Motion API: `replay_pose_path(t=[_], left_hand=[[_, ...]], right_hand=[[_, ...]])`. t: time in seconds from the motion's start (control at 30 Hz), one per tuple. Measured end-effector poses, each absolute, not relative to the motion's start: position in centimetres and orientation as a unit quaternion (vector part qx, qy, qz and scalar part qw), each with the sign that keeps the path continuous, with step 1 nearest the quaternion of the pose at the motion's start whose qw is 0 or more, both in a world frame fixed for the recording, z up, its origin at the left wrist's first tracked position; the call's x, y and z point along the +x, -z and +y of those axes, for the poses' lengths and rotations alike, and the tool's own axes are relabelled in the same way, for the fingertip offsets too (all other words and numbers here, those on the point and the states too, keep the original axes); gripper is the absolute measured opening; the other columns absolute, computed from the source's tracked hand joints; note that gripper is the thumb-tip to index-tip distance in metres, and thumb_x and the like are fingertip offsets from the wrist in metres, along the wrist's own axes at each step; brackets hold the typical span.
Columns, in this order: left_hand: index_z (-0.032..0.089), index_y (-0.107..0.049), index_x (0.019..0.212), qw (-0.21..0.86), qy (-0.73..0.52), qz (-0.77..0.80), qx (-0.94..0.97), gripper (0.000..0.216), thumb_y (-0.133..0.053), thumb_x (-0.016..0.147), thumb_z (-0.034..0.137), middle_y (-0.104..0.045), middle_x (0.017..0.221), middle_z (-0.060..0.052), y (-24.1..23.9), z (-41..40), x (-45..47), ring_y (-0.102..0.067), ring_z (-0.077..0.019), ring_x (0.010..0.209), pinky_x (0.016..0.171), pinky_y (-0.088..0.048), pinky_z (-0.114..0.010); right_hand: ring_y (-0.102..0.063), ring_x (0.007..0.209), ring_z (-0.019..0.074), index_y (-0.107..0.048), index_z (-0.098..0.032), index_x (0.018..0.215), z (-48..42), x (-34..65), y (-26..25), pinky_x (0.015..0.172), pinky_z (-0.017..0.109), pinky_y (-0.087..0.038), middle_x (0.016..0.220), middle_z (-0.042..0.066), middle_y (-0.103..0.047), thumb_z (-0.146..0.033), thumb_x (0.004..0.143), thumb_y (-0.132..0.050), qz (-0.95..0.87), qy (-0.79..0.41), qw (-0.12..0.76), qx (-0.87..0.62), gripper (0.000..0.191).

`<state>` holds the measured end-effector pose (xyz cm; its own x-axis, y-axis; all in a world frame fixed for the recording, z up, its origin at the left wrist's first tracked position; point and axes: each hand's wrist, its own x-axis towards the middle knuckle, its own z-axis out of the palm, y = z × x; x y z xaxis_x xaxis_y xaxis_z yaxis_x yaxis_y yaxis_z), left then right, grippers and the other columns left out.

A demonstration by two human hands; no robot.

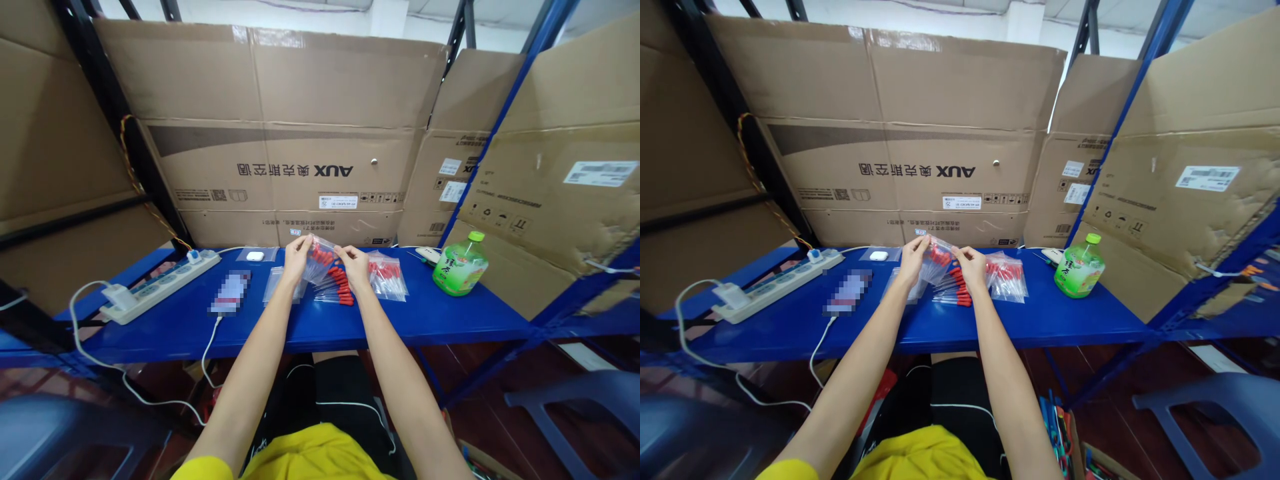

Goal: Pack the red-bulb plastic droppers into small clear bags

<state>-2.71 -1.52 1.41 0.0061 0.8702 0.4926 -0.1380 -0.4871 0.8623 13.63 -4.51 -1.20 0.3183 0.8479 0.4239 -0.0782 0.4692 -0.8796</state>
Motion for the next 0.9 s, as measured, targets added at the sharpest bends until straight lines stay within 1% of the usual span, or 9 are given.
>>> replay_pose_path(t=[0.27,0.37,0.47,0.53,0.6,0.67,0.77,0.83,0.9], left_hand=[[0.017,-0.076,0.093,0.361,-0.631,0.339,0.597,0.047,-0.063,0.088,0.062,-0.073,0.087,-0.005,-1.4,-1.9,-2.2,-0.064,-0.0194,0.078,0.064,-0.052,-0.027],[0.016,-0.078,0.097,0.367,-0.612,0.336,0.615,0.048,-0.065,0.087,0.061,-0.075,0.089,-0.006,-1.6,-2.2,-2.2,-0.065,-0.0196,0.075,0.059,-0.051,-0.027],[0.017,-0.079,0.097,0.345,-0.579,0.334,0.659,0.047,-0.065,0.088,0.061,-0.075,0.085,-0.005,-1.5,-2.4,-2.3,-0.065,-0.0194,0.068,0.055,-0.048,-0.027],[0.019,-0.079,0.097,0.306,-0.559,0.336,0.693,0.044,-0.062,0.091,0.059,-0.075,0.084,-0.005,-1.3,-2.4,-2.5,-0.066,-0.0194,0.067,0.058,-0.047,-0.028],[0.022,-0.079,0.096,0.250,-0.544,0.354,0.718,0.039,-0.059,0.094,0.055,-0.075,0.084,-0.005,-1.2,-2.2,-2.8,-0.068,-0.0198,0.069,0.064,-0.047,-0.029],[0.025,-0.079,0.094,0.178,-0.528,0.412,0.721,0.036,-0.055,0.097,0.051,-0.075,0.081,-0.005,-1.2,-2.1,-3.2,-0.068,-0.0214,0.073,0.069,-0.045,-0.030],[0.026,-0.078,0.089,0.096,-0.477,0.554,0.676,0.033,-0.052,0.097,0.045,-0.075,0.082,-0.009,-1.2,-1.8,-4.2,-0.068,-0.0277,0.084,0.076,-0.043,-0.035],[0.024,-0.077,0.091,0.088,-0.429,0.641,0.631,0.030,-0.053,0.096,0.040,-0.075,0.092,-0.014,-1.0,-1.6,-4.9,-0.067,-0.0333,0.095,0.081,-0.043,-0.040],[0.022,-0.076,0.101,0.083,-0.391,0.695,0.598,0.025,-0.057,0.093,0.035,-0.071,0.111,-0.019,-0.4,-1.2,-5.7,-0.061,-0.0390,0.111,0.089,-0.042,-0.046]], right_hand=[[-0.067,0.080,0.0206,-0.074,-0.020,0.090,-4.6,13.2,1.1,0.073,0.031,-0.055,0.088,0.004,-0.075,-0.066,0.079,-0.070,-0.529,-0.321,0.684,-0.387,0.047],[-0.066,0.078,0.0207,-0.076,-0.019,0.084,-4.8,13.4,0.8,0.074,0.031,-0.053,0.083,0.004,-0.075,-0.064,0.079,-0.071,-0.542,-0.304,0.677,-0.394,0.045],[-0.063,0.071,0.0192,-0.075,-0.018,0.080,-5.1,14.4,0.3,0.067,0.030,-0.050,0.077,0.003,-0.073,-0.061,0.076,-0.074,-0.513,-0.306,0.696,-0.399,0.043],[-0.061,0.066,0.0180,-0.074,-0.018,0.077,-5.5,15.8,-0.2,0.063,0.029,-0.048,0.073,0.003,-0.072,-0.061,0.075,-0.075,-0.485,-0.315,0.707,-0.407,0.043],[-0.061,0.064,0.0181,-0.074,-0.018,0.077,-6.0,17.9,-0.6,0.061,0.029,-0.047,0.071,0.003,-0.072,-0.061,0.073,-0.076,-0.480,-0.318,0.693,-0.433,0.043],[-0.063,0.067,0.0188,-0.077,-0.017,0.079,-6.8,20.5,-0.9,0.063,0.029,-0.048,0.076,0.005,-0.075,-0.059,0.072,-0.078,-0.496,-0.301,0.670,-0.463,0.042],[-0.064,0.067,0.0202,-0.078,-0.016,0.080,-8.0,24.6,-0.8,0.064,0.031,-0.049,0.076,0.008,-0.076,-0.055,0.075,-0.077,-0.532,-0.241,0.615,-0.529,0.040],[-0.066,0.069,0.0216,-0.079,-0.016,0.083,-8.6,26.7,-0.4,0.066,0.034,-0.052,0.077,0.009,-0.076,-0.053,0.083,-0.071,-0.530,-0.144,0.581,-0.601,0.038],[-0.068,0.080,0.0236,-0.079,-0.017,0.090,-9.0,28.0,-0.1,0.074,0.037,-0.056,0.088,0.010,-0.077,-0.050,0.089,-0.068,-0.517,-0.071,0.556,-0.647,0.035]])
